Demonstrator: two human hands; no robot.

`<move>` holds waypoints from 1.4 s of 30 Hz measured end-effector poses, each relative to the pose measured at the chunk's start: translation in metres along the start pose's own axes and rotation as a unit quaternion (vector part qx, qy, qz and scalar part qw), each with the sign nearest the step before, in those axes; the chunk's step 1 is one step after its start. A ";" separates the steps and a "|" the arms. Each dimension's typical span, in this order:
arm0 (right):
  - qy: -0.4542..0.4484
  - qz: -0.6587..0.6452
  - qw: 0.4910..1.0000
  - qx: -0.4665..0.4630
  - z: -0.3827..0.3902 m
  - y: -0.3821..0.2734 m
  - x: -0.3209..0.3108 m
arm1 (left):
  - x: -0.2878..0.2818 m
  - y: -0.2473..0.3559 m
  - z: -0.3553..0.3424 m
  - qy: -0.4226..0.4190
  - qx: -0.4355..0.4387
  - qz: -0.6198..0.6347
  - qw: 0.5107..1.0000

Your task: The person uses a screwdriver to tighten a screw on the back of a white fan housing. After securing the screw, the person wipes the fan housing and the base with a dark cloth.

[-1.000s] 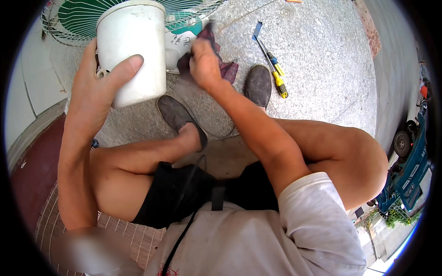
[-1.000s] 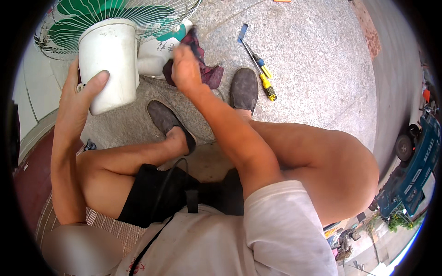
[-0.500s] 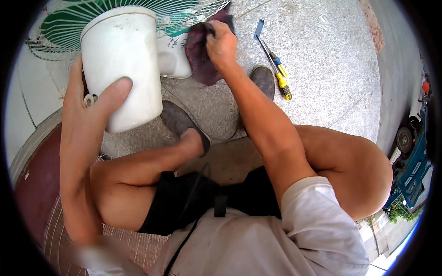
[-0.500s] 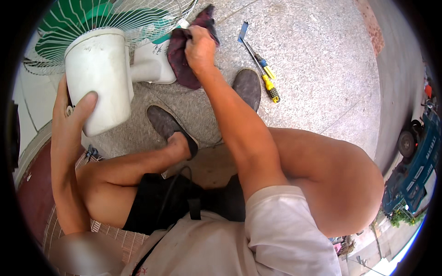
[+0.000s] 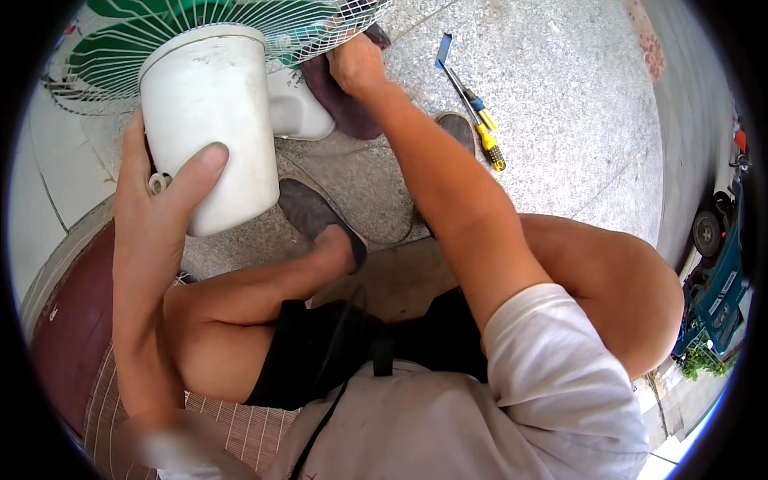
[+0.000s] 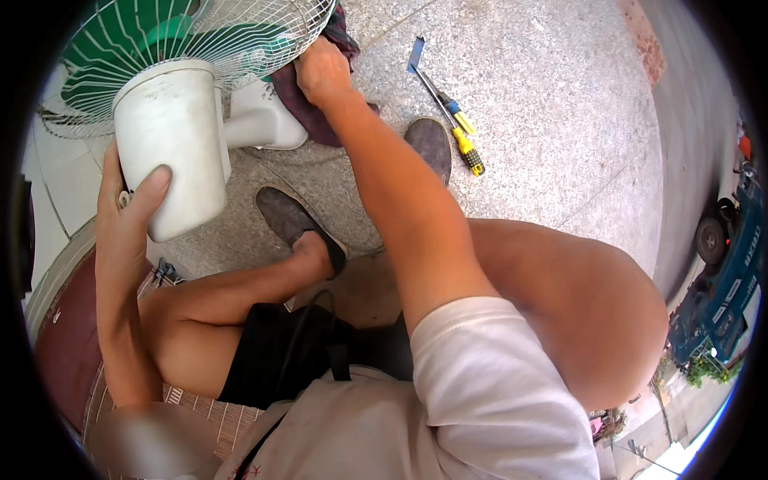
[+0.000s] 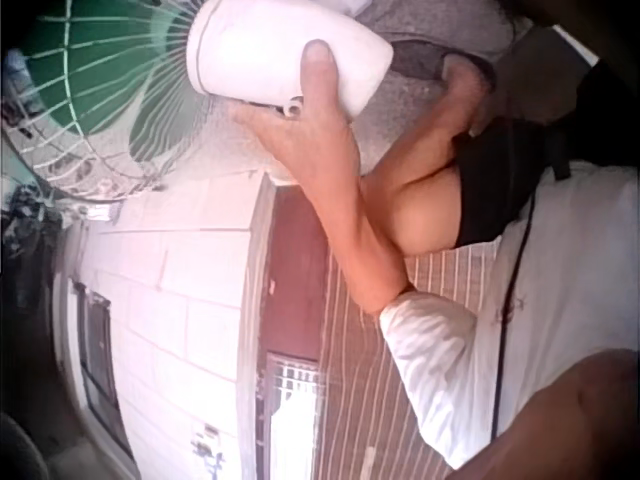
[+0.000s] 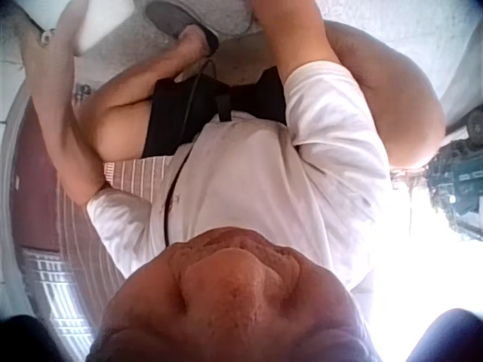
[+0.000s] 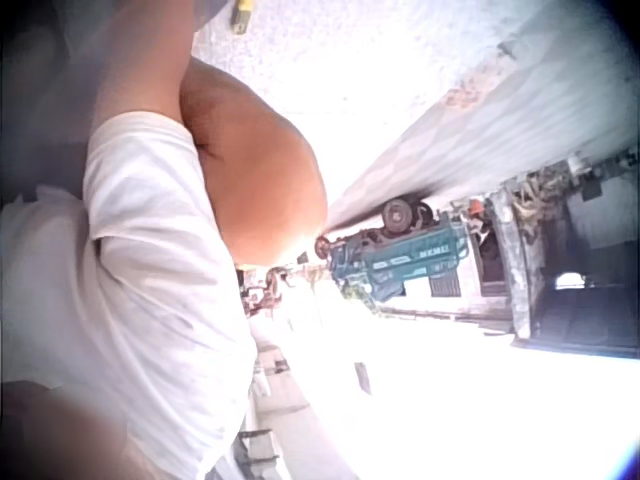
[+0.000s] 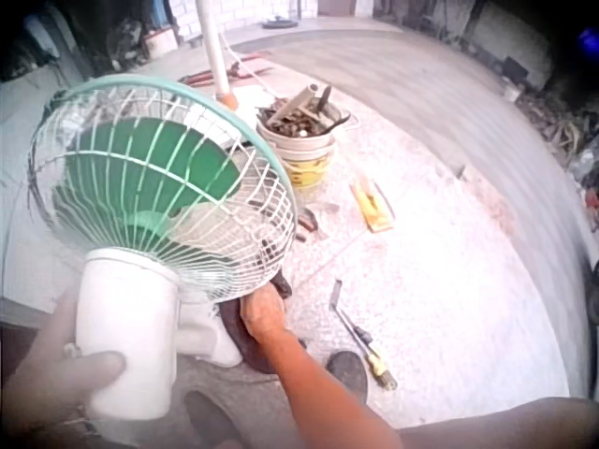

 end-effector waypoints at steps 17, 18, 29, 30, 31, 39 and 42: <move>0.119 -0.027 0.951 0.286 0.071 0.004 -0.054 | -0.010 -0.018 -0.009 0.045 0.033 0.001 0.998; 0.138 0.023 0.961 0.239 0.065 0.001 -0.060 | -0.009 -0.018 -0.012 0.035 0.031 0.000 0.999; 0.115 0.002 0.993 0.033 0.048 -0.035 -0.028 | -0.010 -0.025 -0.010 0.048 0.026 0.020 0.998; 0.130 0.002 0.991 -0.016 0.041 -0.046 -0.019 | -0.009 -0.025 -0.011 0.048 0.028 0.016 0.998; 0.105 -0.003 0.993 -0.052 0.037 -0.051 -0.007 | -0.009 -0.024 -0.012 0.048 0.036 0.008 0.998; -0.078 0.010 0.987 -0.143 0.051 -0.055 0.029 | -0.007 -0.025 -0.015 0.049 0.051 -0.028 0.997; -0.055 -0.030 0.996 -0.068 0.088 -0.056 0.001 | -0.012 -0.030 -0.013 0.078 0.046 -0.052 0.995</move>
Point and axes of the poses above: each hand's wrist, its own z-axis away from the middle knuckle, its own x-axis out of the palm, y = z × x, the point moved 5 cm from there along -z, towards the middle knuckle, and after that the axes turned 10 degrees about y, right-handed, at the moved point
